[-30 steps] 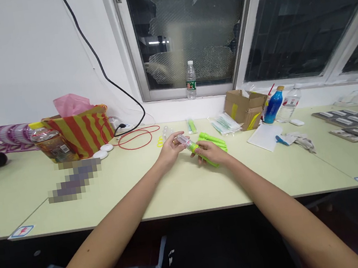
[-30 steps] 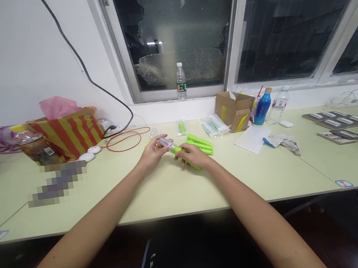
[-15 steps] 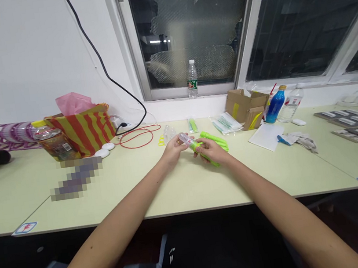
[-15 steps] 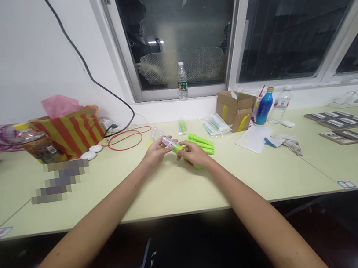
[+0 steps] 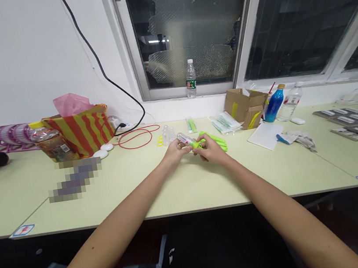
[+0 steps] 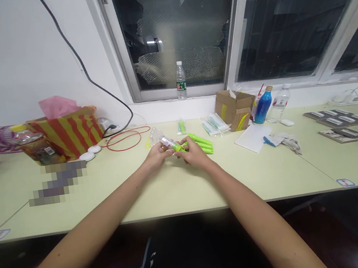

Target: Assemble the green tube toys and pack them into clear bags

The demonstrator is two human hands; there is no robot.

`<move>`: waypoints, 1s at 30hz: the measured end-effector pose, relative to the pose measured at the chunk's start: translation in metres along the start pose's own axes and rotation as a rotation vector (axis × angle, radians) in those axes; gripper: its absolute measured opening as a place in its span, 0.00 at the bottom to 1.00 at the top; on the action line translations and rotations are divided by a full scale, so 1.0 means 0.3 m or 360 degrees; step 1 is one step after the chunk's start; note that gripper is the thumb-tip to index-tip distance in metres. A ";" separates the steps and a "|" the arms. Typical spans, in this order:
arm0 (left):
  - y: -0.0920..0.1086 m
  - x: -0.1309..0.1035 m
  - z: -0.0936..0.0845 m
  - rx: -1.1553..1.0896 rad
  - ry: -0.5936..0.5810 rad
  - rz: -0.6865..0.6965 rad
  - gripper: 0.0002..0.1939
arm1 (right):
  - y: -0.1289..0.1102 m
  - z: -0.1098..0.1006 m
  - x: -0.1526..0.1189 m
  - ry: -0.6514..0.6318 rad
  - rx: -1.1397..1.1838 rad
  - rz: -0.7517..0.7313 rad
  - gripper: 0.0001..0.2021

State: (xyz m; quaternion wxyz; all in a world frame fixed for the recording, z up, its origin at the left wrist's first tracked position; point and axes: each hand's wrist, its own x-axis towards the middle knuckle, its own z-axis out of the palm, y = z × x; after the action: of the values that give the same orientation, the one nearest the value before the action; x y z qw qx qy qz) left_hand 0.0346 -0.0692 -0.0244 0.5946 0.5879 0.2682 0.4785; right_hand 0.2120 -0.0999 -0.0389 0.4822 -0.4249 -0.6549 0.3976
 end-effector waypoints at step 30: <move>0.104 0.021 0.099 -0.0734 0.0329 -0.0011 0.18 | -0.030 0.086 0.000 0.0434 -0.0650 -0.0320 0.14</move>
State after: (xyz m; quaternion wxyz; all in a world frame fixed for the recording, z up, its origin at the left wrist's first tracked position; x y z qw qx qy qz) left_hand 0.0554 -0.0813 0.0119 0.6841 0.3838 0.2133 0.5824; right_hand 0.1854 -0.1058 -0.0364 0.5073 -0.4958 -0.6895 0.1462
